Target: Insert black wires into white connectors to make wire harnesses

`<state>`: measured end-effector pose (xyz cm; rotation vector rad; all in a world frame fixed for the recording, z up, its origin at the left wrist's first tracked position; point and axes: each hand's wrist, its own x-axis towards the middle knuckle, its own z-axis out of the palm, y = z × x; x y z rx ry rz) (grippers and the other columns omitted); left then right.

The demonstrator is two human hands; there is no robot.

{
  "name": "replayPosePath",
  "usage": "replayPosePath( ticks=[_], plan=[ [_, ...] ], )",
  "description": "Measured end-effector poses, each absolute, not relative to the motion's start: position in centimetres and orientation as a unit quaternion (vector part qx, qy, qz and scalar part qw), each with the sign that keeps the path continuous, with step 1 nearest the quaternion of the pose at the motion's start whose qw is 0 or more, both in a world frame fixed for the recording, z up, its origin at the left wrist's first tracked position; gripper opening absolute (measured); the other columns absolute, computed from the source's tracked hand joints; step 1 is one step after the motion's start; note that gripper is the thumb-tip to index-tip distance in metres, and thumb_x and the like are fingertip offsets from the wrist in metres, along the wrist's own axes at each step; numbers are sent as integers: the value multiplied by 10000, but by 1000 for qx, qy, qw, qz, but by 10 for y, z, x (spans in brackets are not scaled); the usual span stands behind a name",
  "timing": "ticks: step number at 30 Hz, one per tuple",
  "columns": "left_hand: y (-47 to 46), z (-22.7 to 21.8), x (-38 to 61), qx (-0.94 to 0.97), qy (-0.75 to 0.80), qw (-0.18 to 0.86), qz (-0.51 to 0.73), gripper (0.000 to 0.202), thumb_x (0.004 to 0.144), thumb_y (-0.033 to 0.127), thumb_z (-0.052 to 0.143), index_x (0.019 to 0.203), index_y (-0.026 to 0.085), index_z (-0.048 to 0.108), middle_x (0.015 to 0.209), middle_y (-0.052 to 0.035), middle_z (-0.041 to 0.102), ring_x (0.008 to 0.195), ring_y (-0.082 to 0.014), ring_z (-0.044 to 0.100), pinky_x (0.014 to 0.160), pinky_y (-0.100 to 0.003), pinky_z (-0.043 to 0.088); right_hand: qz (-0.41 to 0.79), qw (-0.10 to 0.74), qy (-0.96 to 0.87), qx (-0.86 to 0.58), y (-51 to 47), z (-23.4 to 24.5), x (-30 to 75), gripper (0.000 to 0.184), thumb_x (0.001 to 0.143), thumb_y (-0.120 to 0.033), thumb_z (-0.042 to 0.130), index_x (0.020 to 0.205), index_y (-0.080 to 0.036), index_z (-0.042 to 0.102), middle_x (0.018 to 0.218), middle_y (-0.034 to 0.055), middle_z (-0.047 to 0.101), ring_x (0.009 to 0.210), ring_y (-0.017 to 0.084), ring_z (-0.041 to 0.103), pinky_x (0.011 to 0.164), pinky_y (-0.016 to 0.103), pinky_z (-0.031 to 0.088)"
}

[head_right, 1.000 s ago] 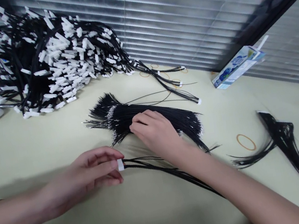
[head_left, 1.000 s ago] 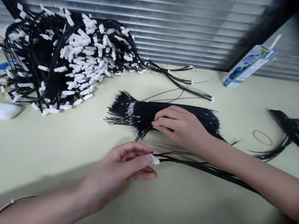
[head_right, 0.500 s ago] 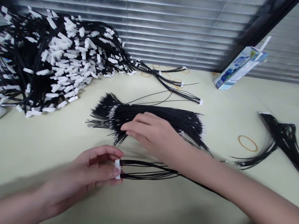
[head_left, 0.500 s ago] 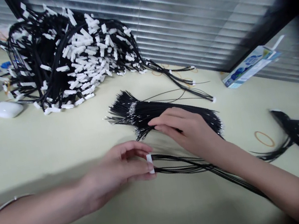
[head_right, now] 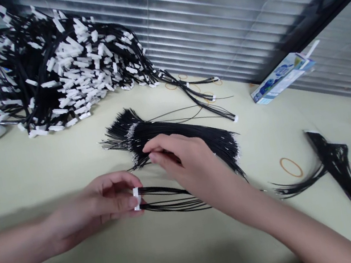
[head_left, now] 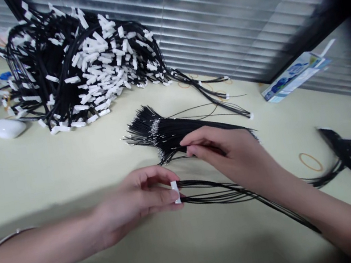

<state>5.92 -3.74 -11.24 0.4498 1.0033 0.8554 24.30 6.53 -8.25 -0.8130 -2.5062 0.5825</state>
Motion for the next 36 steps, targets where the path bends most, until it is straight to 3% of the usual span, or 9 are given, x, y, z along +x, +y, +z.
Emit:
replayPosePath(
  ticks=[3, 6, 10, 24, 31, 36],
  plan=[
    [-39, -113, 59, 199, 441, 760, 434, 207, 719, 101, 726, 897, 167, 643, 844, 7, 618, 817, -97, 617, 873, -285, 522, 159, 243, -920, -263, 42, -66, 249, 112, 854, -207, 542, 925, -241, 623, 811, -81, 616, 674, -26, 511, 613, 95, 369],
    [-41, -112, 59, 199, 417, 758, 461, 199, 716, 95, 732, 886, 168, 658, 848, 9, 618, 809, -87, 617, 827, -233, 531, 75, 240, -945, -210, 23, -61, 258, 167, 838, -116, 529, 949, -212, 607, 748, -62, 584, 667, 1, 475, 609, 147, 336],
    [-42, -109, 59, 205, 377, 774, 466, 160, 742, 89, 711, 871, 169, 661, 796, 2, 636, 759, -78, 624, 761, -202, 541, 4, 194, -965, -173, 16, -65, 265, 242, 814, -72, 532, 1009, -203, 589, 848, -42, 595, 768, 49, 490, 715, 201, 352],
    [-43, -111, 59, 204, 352, 780, 476, 167, 728, 59, 714, 837, 182, 680, 747, 4, 651, 714, -71, 638, 688, -154, 549, -26, 243, -962, -119, 14, -62, 261, 150, 809, -74, 536, 938, -123, 595, 882, -27, 609, 824, 85, 511, 803, 289, 383],
    [-41, -109, 59, 183, 357, 786, 470, 165, 718, 65, 721, 835, 177, 689, 749, -11, 660, 700, -85, 642, 666, -159, 553, -53, 272, -958, -71, 15, -59, 258, 85, 736, -44, 592, 800, -100, 597, 867, -3, 647, 788, 125, 547, 700, 322, 376],
    [-43, -111, 58, 182, 356, 790, 465, 185, 722, 54, 715, 860, 174, 690, 789, -18, 653, 740, -92, 642, 718, -194, 566, -74, 263, -958, -91, 13, -60, 262, 60, 798, -90, 539, 830, -122, 580, 876, -12, 650, 772, 119, 544, 695, 319, 363]
  ],
)
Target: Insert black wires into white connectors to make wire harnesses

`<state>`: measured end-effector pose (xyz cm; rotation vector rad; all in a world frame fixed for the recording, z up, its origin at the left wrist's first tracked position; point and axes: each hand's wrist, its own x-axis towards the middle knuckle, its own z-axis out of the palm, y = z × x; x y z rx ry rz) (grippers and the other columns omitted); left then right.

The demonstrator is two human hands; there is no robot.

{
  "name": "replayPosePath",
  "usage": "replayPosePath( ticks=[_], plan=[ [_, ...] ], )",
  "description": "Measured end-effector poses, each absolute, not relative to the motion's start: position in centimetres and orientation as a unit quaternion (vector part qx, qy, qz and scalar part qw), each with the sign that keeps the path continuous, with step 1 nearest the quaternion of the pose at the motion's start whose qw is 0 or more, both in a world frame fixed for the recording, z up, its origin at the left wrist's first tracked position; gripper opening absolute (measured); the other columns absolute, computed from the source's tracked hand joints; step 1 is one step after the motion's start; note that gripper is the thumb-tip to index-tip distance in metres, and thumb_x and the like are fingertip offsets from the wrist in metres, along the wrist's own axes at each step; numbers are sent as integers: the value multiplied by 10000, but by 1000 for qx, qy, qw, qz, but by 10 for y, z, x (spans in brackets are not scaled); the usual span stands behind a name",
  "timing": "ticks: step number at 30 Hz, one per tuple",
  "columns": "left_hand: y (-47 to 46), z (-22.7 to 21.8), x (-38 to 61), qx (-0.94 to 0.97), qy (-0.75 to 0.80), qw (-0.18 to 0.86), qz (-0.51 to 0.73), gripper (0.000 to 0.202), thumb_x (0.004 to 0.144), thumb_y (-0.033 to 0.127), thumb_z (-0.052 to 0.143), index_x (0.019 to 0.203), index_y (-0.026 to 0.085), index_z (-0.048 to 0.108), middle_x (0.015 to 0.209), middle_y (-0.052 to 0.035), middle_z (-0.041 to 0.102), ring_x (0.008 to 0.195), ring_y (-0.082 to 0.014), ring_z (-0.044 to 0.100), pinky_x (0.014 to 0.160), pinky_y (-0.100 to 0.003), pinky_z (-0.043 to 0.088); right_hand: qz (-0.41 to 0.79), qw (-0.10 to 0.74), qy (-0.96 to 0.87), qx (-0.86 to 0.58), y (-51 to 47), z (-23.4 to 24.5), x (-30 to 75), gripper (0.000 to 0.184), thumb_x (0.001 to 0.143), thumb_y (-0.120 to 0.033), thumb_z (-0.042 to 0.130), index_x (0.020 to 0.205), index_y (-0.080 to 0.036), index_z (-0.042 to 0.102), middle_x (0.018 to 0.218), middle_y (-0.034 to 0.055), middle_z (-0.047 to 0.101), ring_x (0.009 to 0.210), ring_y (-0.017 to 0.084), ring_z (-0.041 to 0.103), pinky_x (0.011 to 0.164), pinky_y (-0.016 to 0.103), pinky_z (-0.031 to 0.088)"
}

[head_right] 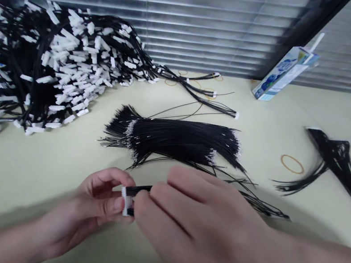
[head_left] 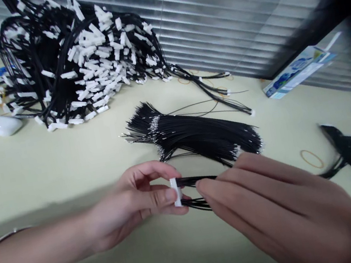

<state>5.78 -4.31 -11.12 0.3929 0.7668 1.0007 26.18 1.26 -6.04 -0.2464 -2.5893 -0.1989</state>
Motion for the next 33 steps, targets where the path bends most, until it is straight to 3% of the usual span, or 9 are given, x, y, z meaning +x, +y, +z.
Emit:
replayPosePath(
  ticks=[9, 17, 23, 33],
  plan=[
    [-43, -112, 56, 171, 362, 795, 456, 202, 715, 50, 719, 872, 174, 695, 800, -15, 633, 759, -101, 642, 722, -219, 587, -62, 231, -963, -124, 14, -68, 267, 161, 854, -164, 517, 1001, -145, 582, 966, -43, 629, 855, 101, 538, 762, 292, 373],
    [-43, -114, 55, 163, 352, 806, 446, 198, 731, 46, 704, 890, 163, 685, 807, -14, 605, 771, -94, 631, 732, -208, 586, -37, 216, -965, -147, 18, -70, 264, 238, 831, -69, 503, 1024, -183, 584, 938, -57, 620, 836, 61, 511, 821, 246, 357],
    [-42, -113, 55, 168, 333, 819, 437, 252, 774, 23, 646, 958, 193, 620, 884, 3, 562, 771, -73, 627, 756, -205, 578, -18, 205, -963, -176, 19, -70, 263, 249, 811, -98, 545, 1030, -210, 584, 929, -59, 618, 828, 60, 516, 709, 232, 345],
    [-40, -113, 55, 174, 317, 826, 432, 305, 800, 39, 621, 1027, 218, 524, 933, -7, 561, 765, -85, 650, 705, -167, 567, -30, 211, -962, -171, 21, -66, 263, 188, 825, -148, 562, 998, -212, 603, 864, -51, 598, 780, 45, 477, 705, 208, 350]
  ],
)
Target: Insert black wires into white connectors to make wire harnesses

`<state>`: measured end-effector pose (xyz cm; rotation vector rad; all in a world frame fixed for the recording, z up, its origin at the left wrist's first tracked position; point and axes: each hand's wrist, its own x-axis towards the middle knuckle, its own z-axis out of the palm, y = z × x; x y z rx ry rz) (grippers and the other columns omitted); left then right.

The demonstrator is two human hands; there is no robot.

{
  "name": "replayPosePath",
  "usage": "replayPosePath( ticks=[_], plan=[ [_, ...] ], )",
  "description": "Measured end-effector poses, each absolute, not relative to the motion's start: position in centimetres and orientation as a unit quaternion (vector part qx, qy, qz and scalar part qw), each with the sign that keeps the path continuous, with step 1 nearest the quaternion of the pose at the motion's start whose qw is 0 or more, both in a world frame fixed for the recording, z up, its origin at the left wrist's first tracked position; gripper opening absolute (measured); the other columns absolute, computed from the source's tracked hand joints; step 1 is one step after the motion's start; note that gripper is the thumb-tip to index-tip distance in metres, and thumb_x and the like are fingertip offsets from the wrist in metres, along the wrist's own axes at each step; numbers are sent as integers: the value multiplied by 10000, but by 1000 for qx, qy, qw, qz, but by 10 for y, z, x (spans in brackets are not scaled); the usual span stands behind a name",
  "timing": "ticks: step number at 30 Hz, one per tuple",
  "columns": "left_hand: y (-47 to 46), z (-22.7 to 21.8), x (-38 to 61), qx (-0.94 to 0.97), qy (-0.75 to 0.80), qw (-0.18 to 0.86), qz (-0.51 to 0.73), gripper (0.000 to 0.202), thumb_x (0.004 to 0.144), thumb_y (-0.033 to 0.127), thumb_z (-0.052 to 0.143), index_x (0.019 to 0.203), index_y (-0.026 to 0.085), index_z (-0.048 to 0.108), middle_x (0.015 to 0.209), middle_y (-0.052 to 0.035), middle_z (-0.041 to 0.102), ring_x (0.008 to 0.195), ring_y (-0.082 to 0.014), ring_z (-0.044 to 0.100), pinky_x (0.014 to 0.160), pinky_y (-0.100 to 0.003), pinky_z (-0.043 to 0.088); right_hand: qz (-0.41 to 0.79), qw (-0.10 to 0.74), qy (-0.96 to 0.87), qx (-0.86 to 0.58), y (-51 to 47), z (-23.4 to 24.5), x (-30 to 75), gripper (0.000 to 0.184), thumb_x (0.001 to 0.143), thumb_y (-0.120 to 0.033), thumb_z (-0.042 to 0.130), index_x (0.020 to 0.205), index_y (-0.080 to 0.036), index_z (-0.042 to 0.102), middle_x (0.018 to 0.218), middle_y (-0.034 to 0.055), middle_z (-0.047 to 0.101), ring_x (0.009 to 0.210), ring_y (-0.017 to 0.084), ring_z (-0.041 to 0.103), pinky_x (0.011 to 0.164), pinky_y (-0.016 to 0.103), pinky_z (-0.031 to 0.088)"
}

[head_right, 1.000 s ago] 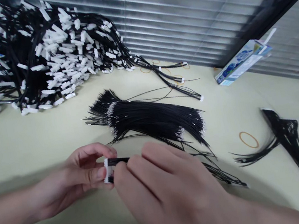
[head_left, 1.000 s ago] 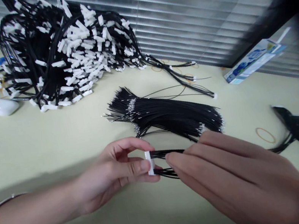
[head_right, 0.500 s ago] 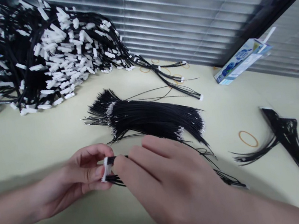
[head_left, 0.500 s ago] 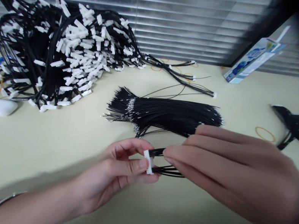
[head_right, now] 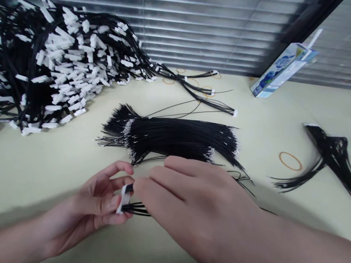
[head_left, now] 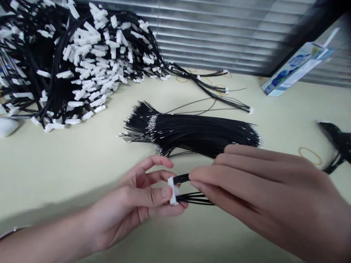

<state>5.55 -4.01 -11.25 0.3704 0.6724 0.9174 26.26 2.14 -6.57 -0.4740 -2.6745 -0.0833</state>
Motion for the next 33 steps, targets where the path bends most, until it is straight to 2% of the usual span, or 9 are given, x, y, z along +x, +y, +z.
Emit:
replayPosePath(
  ticks=[5, 11, 18, 25, 33],
  plan=[
    [-40, -112, 55, 178, 323, 823, 431, 296, 787, 28, 628, 999, 213, 537, 902, 6, 550, 765, -83, 642, 722, -186, 572, -34, 210, -961, -178, 20, -68, 264, 225, 817, -94, 545, 1005, -209, 591, 880, -62, 609, 791, 52, 488, 695, 223, 333],
    [-39, -113, 56, 175, 330, 820, 435, 294, 778, 8, 623, 982, 205, 543, 861, 15, 543, 747, -79, 632, 721, -196, 576, -31, 218, -967, -127, 23, -66, 261, 169, 850, -102, 489, 976, -173, 578, 867, -41, 612, 766, 58, 493, 709, 241, 320],
    [-39, -113, 55, 177, 343, 816, 430, 279, 771, 11, 632, 958, 201, 548, 848, 23, 529, 741, -70, 615, 713, -194, 575, 41, 183, -972, -139, 25, -63, 258, 116, 792, -69, 522, 833, -165, 573, 704, -22, 510, 672, 62, 359, 653, 215, 267],
    [-39, -114, 54, 191, 311, 825, 431, 279, 774, 20, 624, 972, 198, 540, 870, 14, 554, 749, -96, 649, 674, -178, 576, 85, 188, -966, -156, 25, -64, 259, 86, 846, -169, 531, 911, -197, 578, 800, -33, 550, 746, 39, 419, 722, 189, 307],
    [-40, -114, 55, 193, 282, 833, 436, 271, 754, 9, 624, 947, 178, 539, 869, 17, 530, 716, -87, 632, 627, -173, 580, 110, 202, -961, -156, 25, -60, 258, 96, 857, -140, 514, 895, -191, 586, 772, -33, 549, 716, 17, 425, 695, 161, 307]
  ],
)
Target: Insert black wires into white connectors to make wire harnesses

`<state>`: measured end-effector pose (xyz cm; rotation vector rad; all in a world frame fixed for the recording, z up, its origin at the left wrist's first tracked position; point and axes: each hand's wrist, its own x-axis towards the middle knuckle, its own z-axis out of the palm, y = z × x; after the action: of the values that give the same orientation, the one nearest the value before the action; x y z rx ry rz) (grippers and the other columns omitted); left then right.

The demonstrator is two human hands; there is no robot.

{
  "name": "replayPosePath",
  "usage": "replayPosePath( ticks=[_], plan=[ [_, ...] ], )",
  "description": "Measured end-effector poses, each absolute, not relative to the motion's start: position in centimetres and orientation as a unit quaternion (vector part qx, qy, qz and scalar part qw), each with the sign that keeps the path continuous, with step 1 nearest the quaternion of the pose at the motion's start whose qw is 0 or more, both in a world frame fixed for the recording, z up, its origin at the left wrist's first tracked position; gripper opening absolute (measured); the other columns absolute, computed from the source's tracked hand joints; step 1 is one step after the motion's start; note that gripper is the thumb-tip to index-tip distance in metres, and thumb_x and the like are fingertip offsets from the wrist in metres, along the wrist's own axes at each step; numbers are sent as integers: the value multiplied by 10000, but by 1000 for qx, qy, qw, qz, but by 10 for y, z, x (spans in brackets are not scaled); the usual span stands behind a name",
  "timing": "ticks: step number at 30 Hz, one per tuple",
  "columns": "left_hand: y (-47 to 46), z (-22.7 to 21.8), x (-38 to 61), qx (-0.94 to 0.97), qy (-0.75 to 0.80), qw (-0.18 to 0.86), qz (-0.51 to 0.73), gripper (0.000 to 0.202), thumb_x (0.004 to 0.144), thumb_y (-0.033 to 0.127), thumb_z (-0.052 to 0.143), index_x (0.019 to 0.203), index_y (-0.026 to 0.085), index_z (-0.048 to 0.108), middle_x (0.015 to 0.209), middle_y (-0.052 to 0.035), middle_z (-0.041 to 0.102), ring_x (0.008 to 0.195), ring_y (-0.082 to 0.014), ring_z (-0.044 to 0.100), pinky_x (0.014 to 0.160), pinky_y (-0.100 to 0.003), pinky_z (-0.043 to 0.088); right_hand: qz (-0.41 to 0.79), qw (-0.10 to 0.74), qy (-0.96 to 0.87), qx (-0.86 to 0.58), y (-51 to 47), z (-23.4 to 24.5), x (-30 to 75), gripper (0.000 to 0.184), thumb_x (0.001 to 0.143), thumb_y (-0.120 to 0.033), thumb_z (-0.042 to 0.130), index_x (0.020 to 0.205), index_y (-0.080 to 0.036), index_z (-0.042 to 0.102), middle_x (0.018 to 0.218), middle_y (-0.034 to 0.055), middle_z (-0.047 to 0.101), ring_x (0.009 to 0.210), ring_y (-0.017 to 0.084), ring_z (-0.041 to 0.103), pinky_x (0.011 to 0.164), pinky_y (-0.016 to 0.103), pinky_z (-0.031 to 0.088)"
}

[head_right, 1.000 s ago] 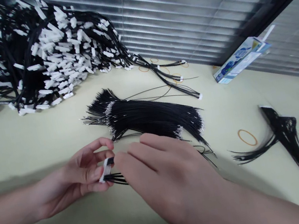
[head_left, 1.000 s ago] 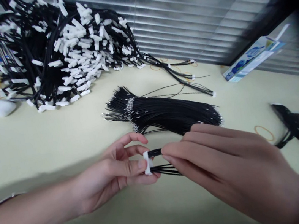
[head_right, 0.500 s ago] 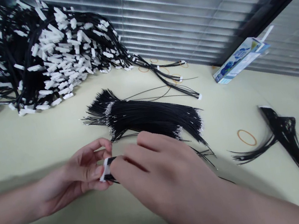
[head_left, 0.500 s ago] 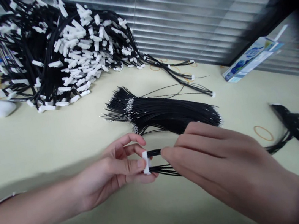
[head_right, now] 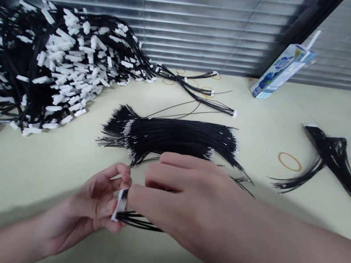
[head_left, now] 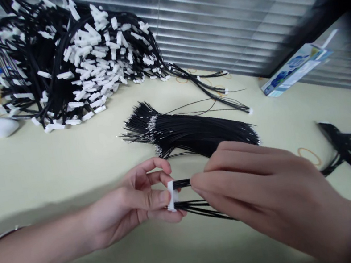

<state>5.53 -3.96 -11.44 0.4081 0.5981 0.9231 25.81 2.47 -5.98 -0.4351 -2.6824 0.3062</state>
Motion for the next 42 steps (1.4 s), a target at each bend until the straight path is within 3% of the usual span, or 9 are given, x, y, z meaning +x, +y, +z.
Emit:
replayPosePath(
  ticks=[11, 24, 29, 34, 42],
  plan=[
    [-40, -116, 53, 204, 259, 837, 436, 306, 738, 25, 642, 979, 184, 539, 895, 18, 515, 721, -82, 619, 629, -181, 586, 152, 205, -951, -174, 24, -53, 257, 153, 897, -211, 456, 834, -207, 596, 746, -49, 538, 646, -15, 399, 581, 139, 260],
    [-40, -119, 52, 203, 228, 846, 437, 300, 754, 15, 633, 994, 155, 520, 892, 0, 538, 725, -78, 613, 644, -192, 595, 136, 163, -969, -126, 24, -50, 263, 140, 882, -245, 474, 832, -168, 580, 699, -22, 496, 629, 3, 356, 591, 145, 242],
    [-39, -119, 53, 206, 237, 846, 432, 313, 744, 34, 650, 995, 161, 512, 884, 1, 528, 720, -81, 605, 620, -180, 583, 112, 167, -972, -124, 26, -49, 262, 147, 885, -223, 455, 817, -168, 573, 682, -21, 480, 621, 12, 336, 587, 169, 209],
    [-39, -118, 53, 198, 252, 844, 430, 307, 739, 29, 649, 985, 159, 520, 890, 2, 521, 729, -84, 604, 631, -184, 584, 98, 210, -961, -149, 21, -56, 259, 183, 898, -295, 461, 803, -163, 545, 676, -22, 440, 662, 15, 337, 614, 169, 205],
    [-38, -117, 53, 191, 278, 838, 428, 296, 738, 21, 644, 972, 168, 536, 861, 8, 542, 738, -96, 629, 625, -169, 578, 82, 183, -970, -136, 24, -58, 259, 109, 896, -200, 448, 860, -174, 547, 713, -29, 431, 675, 40, 292, 640, 189, 185]
  ],
)
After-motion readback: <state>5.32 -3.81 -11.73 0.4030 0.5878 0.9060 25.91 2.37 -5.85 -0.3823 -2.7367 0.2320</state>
